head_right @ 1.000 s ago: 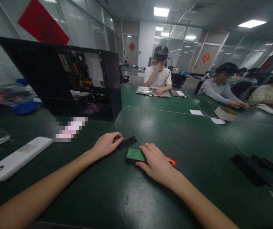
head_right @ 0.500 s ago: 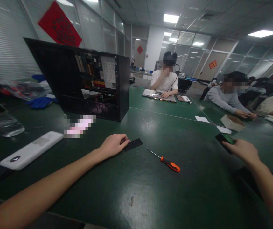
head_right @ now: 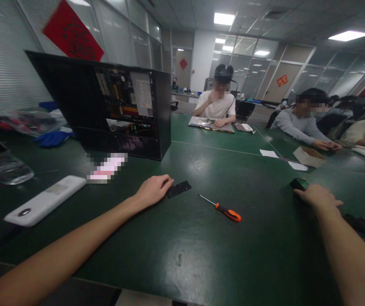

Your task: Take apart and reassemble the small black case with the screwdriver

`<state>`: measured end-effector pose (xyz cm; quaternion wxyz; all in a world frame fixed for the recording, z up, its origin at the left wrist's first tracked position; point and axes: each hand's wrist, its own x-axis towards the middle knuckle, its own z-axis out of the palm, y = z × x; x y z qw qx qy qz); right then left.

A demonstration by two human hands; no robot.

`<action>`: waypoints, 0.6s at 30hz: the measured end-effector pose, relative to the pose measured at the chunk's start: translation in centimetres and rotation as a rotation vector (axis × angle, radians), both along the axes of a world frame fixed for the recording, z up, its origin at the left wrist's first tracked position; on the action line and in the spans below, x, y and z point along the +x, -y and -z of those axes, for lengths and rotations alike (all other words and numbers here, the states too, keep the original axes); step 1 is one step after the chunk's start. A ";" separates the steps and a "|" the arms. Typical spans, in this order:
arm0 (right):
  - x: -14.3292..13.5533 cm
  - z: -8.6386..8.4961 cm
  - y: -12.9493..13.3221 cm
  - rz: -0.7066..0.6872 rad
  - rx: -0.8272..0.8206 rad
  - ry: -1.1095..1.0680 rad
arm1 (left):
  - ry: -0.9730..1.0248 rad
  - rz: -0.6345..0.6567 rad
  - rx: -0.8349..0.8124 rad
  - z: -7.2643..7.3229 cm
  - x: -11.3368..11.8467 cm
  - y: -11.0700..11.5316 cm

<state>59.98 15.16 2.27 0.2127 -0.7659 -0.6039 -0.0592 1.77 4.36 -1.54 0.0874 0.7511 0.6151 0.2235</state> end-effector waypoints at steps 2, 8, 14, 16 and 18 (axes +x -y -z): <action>-3.9 -0.3 0.8 -0.082 0.065 0.025 | 0.025 -0.022 0.020 0.2 -0.1 -0.1; -22.2 0.4 2.0 -0.856 -0.092 0.065 | 0.106 -0.043 0.074 0.4 -0.3 -0.4; -36.2 2.0 2.0 -1.280 -0.266 0.078 | 0.141 -0.070 0.109 0.2 -0.6 -0.5; -37.7 2.1 1.7 -1.300 -0.285 0.078 | 0.148 -0.075 0.115 0.1 -0.8 -0.6; -38.1 2.1 1.5 -1.297 -0.292 0.069 | 0.155 -0.079 0.114 0.1 -0.9 -0.7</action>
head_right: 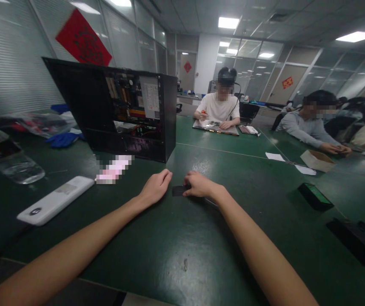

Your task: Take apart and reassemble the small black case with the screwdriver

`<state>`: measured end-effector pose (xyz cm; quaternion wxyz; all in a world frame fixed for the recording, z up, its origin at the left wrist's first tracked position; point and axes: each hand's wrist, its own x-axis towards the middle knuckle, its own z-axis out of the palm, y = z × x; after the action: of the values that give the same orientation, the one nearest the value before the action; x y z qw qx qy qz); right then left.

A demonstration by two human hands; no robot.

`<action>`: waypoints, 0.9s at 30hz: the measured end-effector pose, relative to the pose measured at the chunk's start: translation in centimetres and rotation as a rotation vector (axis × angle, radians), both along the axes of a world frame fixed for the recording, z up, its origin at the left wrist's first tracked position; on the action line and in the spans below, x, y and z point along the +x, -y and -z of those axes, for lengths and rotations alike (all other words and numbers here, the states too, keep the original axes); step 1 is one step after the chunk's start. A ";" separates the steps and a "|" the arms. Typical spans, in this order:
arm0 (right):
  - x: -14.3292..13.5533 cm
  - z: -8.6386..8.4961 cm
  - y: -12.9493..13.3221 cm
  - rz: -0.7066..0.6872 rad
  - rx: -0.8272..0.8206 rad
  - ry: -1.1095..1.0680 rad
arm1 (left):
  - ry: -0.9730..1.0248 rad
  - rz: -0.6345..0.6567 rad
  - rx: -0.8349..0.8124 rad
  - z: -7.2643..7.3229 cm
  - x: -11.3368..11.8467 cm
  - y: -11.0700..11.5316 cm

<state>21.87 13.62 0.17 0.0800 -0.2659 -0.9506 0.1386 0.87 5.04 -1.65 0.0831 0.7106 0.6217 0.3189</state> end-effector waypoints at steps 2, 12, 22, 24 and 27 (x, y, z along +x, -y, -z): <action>0.3 -0.1 0.1 0.027 -0.008 -0.011 | 0.009 0.003 -0.005 0.1 -0.1 -0.1; 18.7 -4.0 0.1 0.658 0.079 -0.119 | 0.005 0.078 -0.058 0.4 0.1 -0.3; 41.5 -6.1 -0.2 1.505 0.200 0.105 | -0.030 0.118 -0.078 0.2 1.1 0.6; 41.9 -4.6 -0.2 1.513 0.181 0.134 | -0.037 0.114 -0.074 0.2 1.1 0.6; 41.5 -2.8 -0.6 1.541 0.150 0.163 | -0.050 0.110 -0.069 0.2 1.1 0.6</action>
<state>63.37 14.18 2.99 0.1015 -0.8547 -0.5075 -0.0406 1.97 4.48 -1.86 0.1093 0.7481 0.5942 0.2744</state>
